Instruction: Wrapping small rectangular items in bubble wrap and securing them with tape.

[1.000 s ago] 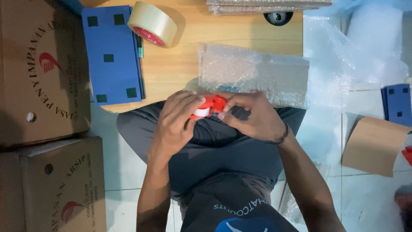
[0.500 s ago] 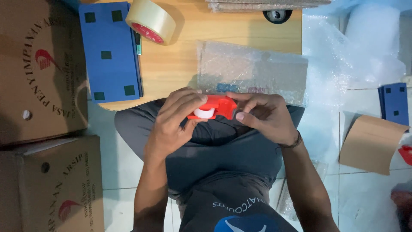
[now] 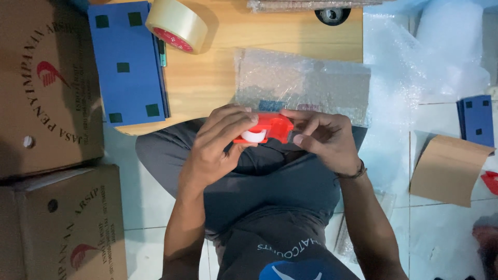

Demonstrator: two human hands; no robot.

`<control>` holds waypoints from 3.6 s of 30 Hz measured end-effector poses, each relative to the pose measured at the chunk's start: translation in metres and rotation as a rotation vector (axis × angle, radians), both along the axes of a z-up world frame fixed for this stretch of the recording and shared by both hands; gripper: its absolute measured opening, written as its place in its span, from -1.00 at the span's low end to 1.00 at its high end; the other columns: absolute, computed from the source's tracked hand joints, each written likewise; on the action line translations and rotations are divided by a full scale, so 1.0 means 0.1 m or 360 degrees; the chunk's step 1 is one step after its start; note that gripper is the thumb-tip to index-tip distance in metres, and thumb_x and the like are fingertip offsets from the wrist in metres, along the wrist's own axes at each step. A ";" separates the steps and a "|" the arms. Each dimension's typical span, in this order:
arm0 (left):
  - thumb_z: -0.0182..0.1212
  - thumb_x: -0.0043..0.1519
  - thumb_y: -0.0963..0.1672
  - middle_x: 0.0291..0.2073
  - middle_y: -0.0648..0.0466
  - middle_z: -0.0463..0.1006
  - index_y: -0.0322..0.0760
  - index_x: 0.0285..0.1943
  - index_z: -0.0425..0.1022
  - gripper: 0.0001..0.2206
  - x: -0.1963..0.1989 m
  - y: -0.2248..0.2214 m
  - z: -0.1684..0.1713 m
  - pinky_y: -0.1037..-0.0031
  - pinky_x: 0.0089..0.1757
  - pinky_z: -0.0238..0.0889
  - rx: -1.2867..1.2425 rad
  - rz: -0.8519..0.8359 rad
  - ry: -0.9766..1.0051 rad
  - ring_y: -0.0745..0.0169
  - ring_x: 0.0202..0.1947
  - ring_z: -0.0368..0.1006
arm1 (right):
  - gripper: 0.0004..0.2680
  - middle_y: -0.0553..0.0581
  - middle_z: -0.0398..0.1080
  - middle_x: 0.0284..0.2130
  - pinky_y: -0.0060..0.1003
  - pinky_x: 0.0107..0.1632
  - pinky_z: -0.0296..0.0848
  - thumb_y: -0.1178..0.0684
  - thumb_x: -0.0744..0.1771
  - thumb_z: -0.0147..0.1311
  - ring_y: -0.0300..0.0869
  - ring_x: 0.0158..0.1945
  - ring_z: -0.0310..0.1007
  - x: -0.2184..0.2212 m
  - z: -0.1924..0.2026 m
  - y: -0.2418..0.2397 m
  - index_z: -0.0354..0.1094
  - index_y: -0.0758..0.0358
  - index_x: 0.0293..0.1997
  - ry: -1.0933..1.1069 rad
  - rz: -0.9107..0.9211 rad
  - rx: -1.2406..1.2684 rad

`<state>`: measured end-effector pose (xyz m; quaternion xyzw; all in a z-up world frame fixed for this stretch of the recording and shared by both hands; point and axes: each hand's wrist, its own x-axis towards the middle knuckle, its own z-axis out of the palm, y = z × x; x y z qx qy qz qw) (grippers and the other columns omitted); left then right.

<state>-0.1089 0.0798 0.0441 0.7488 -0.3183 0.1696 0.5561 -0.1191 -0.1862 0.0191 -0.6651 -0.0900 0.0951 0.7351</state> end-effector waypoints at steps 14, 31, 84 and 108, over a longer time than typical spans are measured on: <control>0.35 0.22 -0.29 0.06 -0.18 0.60 -0.42 0.20 0.51 -0.65 -0.05 0.01 -0.02 -0.14 0.12 0.38 -0.0079 -0.0020 0.0047 -0.33 0.12 0.52 | -0.82 0.52 0.48 0.05 0.09 0.05 0.62 0.20 0.25 0.33 0.26 0.12 0.56 -0.05 0.08 0.06 0.34 0.33 -0.51 0.0062 -0.0056 0.0155; 0.40 0.15 -0.30 0.05 -0.18 0.61 -0.42 0.16 0.52 -0.63 -0.07 -0.08 -0.22 -0.10 0.06 0.41 -0.0329 -0.0103 0.0127 -0.32 0.12 0.53 | -0.78 0.56 0.49 -0.05 -0.13 -0.27 0.64 0.16 0.27 0.31 0.12 -0.18 0.63 -0.08 -0.42 0.00 0.25 0.24 -0.52 0.0032 -0.0030 0.0493; 0.31 0.28 -0.20 -0.49 0.04 0.58 -0.23 -0.31 0.65 -0.91 0.82 -1.38 0.02 0.43 -0.29 0.32 0.0184 -0.0361 0.0747 0.20 -0.44 0.49 | -0.87 0.31 0.48 -0.59 -0.34 -0.52 0.45 0.31 0.31 0.24 -0.21 -0.63 0.44 -0.07 -0.29 -0.14 0.48 0.56 -0.11 0.0169 -0.1045 0.0121; 0.55 -0.04 -0.08 -0.37 0.28 0.49 0.01 -0.19 0.60 -0.73 1.44 -1.90 -0.89 0.14 0.00 0.09 0.0934 0.0364 0.0504 0.21 -0.16 0.33 | -0.67 0.22 0.38 -0.56 -0.27 -0.68 0.44 0.24 0.28 0.18 -0.14 -0.76 0.35 0.62 -0.36 -0.30 -0.02 0.34 -0.03 0.0516 -0.1393 0.0060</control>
